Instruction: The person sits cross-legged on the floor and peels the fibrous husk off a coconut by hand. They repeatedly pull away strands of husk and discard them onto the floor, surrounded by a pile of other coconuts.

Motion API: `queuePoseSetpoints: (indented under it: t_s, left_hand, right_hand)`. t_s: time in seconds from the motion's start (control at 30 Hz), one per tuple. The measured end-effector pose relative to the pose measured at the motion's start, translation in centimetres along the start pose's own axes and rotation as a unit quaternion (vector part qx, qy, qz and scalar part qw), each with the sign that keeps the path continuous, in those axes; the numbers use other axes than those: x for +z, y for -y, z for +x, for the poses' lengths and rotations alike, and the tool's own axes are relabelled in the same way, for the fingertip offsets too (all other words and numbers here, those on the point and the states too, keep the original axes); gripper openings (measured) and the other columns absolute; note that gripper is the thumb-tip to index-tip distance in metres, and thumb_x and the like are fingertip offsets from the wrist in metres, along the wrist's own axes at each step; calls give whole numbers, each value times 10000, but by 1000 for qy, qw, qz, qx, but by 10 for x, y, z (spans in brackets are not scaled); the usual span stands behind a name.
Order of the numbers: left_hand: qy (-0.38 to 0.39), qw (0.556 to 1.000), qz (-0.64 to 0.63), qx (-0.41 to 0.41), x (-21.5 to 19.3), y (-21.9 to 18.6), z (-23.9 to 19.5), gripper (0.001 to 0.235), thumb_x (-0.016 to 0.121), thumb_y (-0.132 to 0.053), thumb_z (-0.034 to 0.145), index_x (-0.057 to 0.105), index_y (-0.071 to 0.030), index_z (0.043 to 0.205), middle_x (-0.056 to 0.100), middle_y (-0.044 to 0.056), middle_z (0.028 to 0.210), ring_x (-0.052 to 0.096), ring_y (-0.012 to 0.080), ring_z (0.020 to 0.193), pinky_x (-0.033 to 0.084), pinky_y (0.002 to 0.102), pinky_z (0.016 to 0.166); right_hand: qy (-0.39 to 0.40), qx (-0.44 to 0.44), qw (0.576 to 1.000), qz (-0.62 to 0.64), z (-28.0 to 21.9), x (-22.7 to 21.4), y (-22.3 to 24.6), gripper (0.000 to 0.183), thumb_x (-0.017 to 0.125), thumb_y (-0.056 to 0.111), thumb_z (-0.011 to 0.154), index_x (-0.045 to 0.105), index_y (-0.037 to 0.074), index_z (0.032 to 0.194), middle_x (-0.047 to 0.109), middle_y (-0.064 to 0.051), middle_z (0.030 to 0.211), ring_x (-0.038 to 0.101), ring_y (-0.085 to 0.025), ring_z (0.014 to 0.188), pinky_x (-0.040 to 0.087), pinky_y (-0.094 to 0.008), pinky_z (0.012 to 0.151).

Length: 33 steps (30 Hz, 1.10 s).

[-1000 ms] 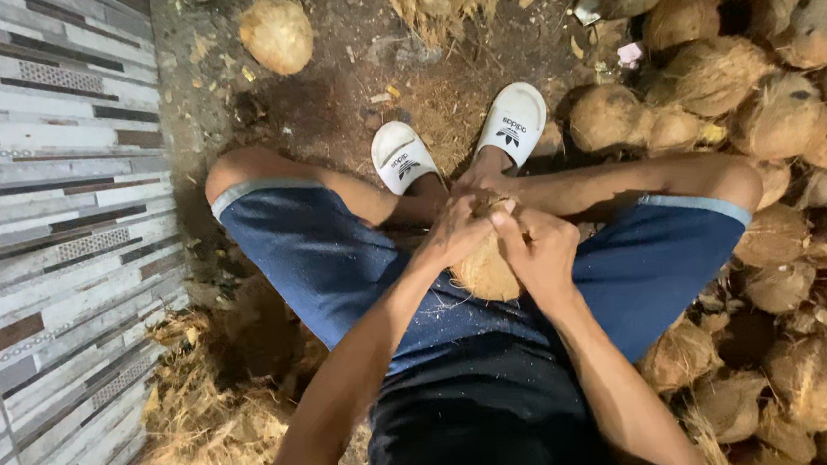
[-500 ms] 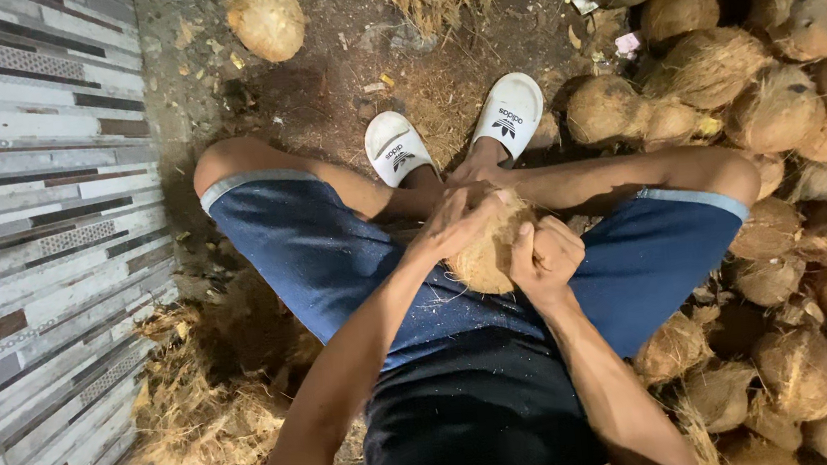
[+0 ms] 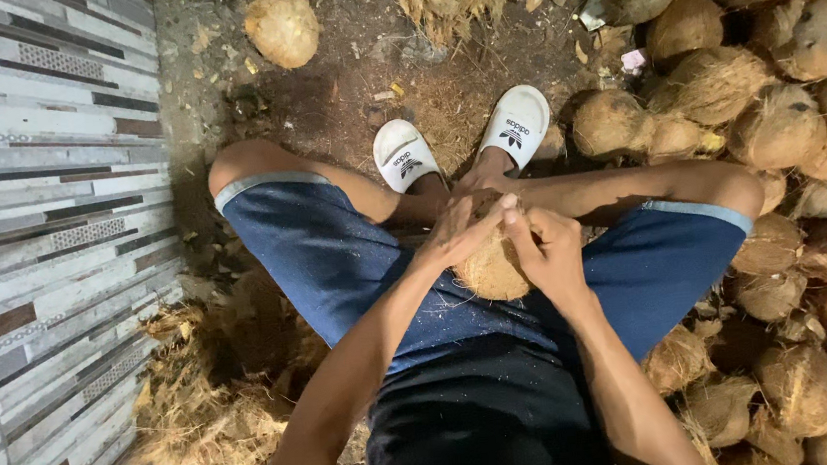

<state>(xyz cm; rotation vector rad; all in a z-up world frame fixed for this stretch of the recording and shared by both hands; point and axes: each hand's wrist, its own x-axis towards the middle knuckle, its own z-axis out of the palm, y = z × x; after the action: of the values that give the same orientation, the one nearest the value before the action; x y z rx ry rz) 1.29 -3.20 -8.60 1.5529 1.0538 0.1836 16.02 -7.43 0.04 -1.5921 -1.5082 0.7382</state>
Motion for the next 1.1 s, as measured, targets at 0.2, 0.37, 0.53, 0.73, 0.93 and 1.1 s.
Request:
queuePoseSetpoints:
  t_s: [0.2,0.37,0.53,0.73,0.93,1.1]
  left_hand:
    - [-22,992,-114,-51,-37,-54,-11,748,476,-664,910,624,-50,1311,643,205,1290,663,372,1092,525,435,908]
    - [38,997,33,-56,-44,-29,-21,586,455,-413,1034,491,5,1444,600,162,1337,630,134,1122,468,192,865]
    - [-33,990,-130,-32,-14,7,2,640,407,-671,951,734,-121,936,715,138,833,698,330,757,522,407,635]
    - [-15,991,-133,-4,0,12,2,596,374,-688,979,679,-198,831,635,17,687,625,171,601,434,308,523]
    - [130,961,-99,-221,-63,-103,-8,1320,248,-950,645,338,42,1510,287,267,1576,268,400,1471,219,450,1195]
    - [-13,999,14,49,-23,-40,2,644,423,-498,900,489,-59,1366,539,302,1171,524,463,991,382,451,802]
  right_hand:
    - [-61,-1,997,49,-22,-11,-23,479,647,117,975,476,82,529,353,-39,392,317,-142,403,320,-282,428]
    - [-125,11,992,23,-23,-31,-32,466,655,176,997,513,92,561,399,-77,432,313,-106,479,294,-323,460]
    - [-179,-10,982,57,11,-49,1,573,626,122,1050,384,120,530,325,9,422,232,-93,463,251,-268,490]
    - [-112,45,992,36,42,-33,-16,454,648,30,1038,464,77,625,425,25,541,358,-76,649,292,-276,596]
    - [15,118,993,17,73,-6,-27,303,661,74,992,597,49,697,496,-39,566,425,-104,645,363,-290,582]
    - [93,113,989,-5,103,11,-47,338,678,179,993,599,47,692,499,-113,563,469,-234,564,407,-347,600]
